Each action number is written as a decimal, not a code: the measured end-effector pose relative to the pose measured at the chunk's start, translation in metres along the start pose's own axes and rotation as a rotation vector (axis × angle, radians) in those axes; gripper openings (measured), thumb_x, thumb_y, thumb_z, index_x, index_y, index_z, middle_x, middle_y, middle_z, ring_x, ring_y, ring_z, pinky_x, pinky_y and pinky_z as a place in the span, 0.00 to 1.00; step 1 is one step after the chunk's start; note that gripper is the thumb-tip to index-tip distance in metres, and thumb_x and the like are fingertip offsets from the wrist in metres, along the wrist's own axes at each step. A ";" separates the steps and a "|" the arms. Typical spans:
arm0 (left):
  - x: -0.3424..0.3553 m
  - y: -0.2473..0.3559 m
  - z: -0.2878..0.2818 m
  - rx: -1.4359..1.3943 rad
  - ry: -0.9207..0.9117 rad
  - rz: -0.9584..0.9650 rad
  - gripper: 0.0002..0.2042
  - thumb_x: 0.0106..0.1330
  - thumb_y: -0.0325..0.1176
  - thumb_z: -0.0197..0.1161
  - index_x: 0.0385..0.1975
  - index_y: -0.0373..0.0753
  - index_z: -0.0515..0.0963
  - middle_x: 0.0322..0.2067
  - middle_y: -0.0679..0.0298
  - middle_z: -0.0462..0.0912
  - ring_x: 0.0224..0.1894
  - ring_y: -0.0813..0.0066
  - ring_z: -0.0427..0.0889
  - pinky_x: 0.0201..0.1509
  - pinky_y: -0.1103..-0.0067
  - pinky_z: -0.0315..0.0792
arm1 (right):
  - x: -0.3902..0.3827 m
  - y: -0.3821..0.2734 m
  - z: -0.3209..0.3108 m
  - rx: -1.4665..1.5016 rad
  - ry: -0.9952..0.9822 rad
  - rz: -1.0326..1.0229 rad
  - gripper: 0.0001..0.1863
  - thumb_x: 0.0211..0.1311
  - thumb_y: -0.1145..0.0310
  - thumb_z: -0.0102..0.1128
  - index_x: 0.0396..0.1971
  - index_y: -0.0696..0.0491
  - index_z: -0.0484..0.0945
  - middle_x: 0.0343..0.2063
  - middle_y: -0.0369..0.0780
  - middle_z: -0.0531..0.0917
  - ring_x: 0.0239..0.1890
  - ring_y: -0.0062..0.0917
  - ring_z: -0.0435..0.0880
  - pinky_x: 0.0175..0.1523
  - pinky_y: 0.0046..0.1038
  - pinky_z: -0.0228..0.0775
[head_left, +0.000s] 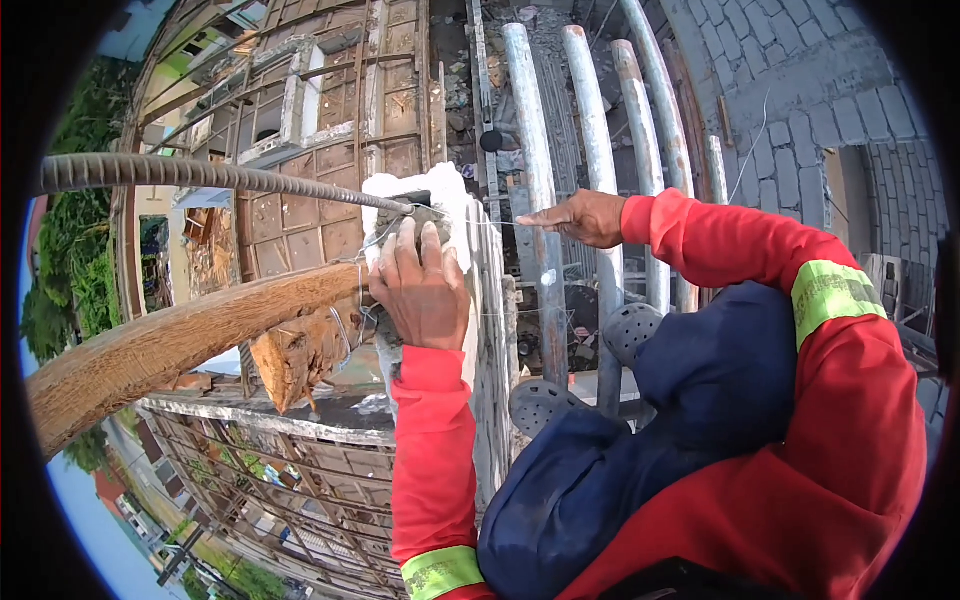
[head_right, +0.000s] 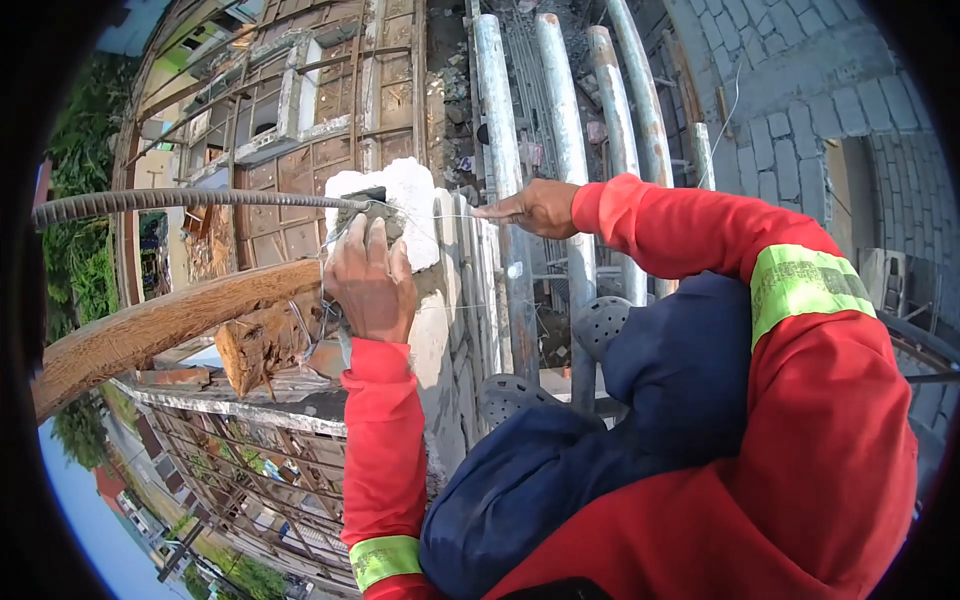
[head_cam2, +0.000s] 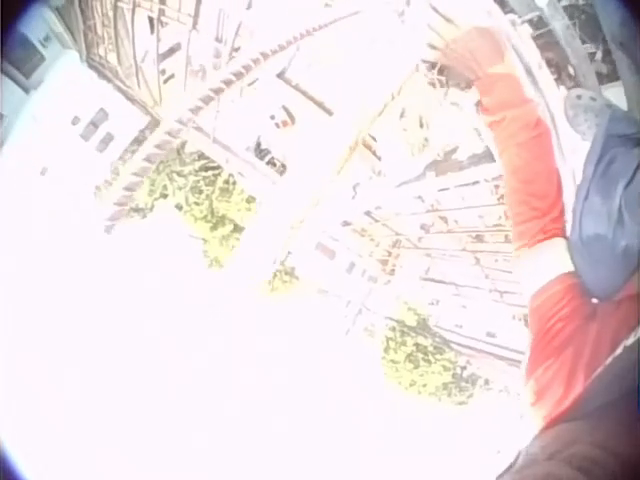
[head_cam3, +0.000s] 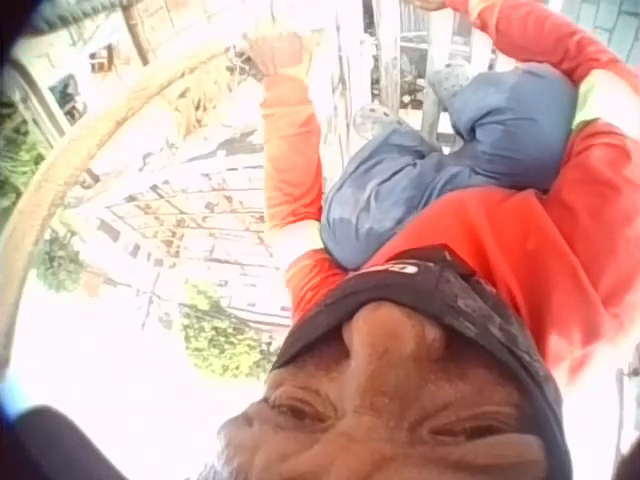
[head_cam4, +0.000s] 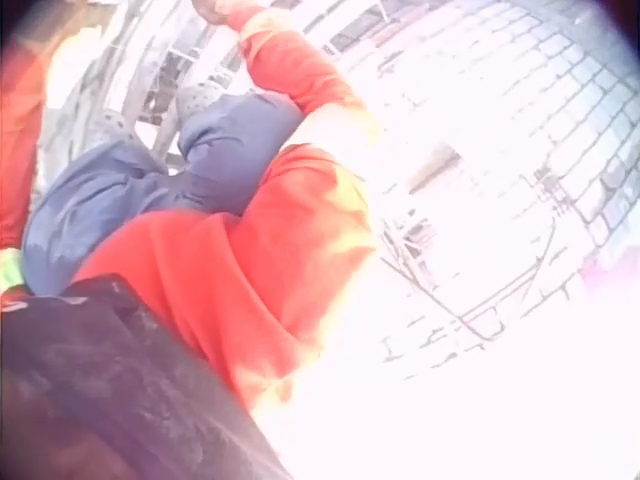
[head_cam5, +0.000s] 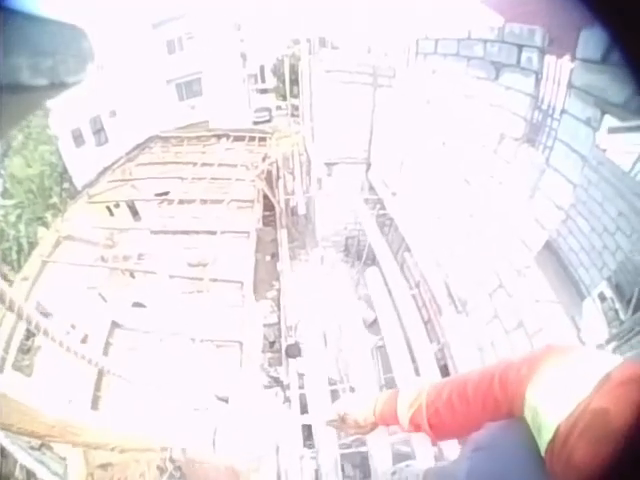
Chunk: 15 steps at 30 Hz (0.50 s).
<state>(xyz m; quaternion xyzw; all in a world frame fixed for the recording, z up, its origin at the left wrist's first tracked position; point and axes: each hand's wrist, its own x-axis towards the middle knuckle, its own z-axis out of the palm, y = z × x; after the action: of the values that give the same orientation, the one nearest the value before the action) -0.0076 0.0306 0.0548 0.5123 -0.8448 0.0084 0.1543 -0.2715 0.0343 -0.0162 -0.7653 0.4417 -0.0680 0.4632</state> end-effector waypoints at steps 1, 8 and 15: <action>0.002 0.008 -0.004 -0.039 -0.047 0.022 0.18 0.55 0.36 0.58 0.45 0.40 0.72 0.49 0.61 0.70 0.53 0.63 0.67 0.56 0.67 0.56 | -0.002 0.007 -0.001 0.127 0.021 -0.031 0.21 0.64 0.63 0.43 0.58 0.40 0.62 0.23 0.45 0.78 0.26 0.33 0.76 0.38 0.32 0.67; 0.052 0.049 0.037 -0.192 -0.291 0.309 0.15 0.54 0.36 0.57 0.42 0.41 0.73 0.44 0.59 0.74 0.48 0.63 0.70 0.54 0.68 0.59 | -0.035 0.031 -0.041 0.319 -0.005 0.304 0.17 0.65 0.59 0.44 0.53 0.40 0.69 0.21 0.37 0.74 0.24 0.22 0.70 0.39 0.24 0.65; 0.068 0.070 0.085 -0.104 -0.423 0.038 0.12 0.56 0.33 0.53 0.41 0.43 0.72 0.30 0.52 0.79 0.36 0.56 0.78 0.44 0.67 0.66 | -0.057 0.072 -0.109 -0.759 0.187 0.264 0.11 0.57 0.66 0.47 0.38 0.46 0.77 0.37 0.39 0.77 0.45 0.33 0.73 0.52 0.34 0.62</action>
<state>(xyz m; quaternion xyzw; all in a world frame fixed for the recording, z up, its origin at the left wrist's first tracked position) -0.1190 -0.0090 0.0022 0.4782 -0.8671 -0.1399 -0.0004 -0.4057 -0.0066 0.0072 -0.8091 0.5699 0.0906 0.1109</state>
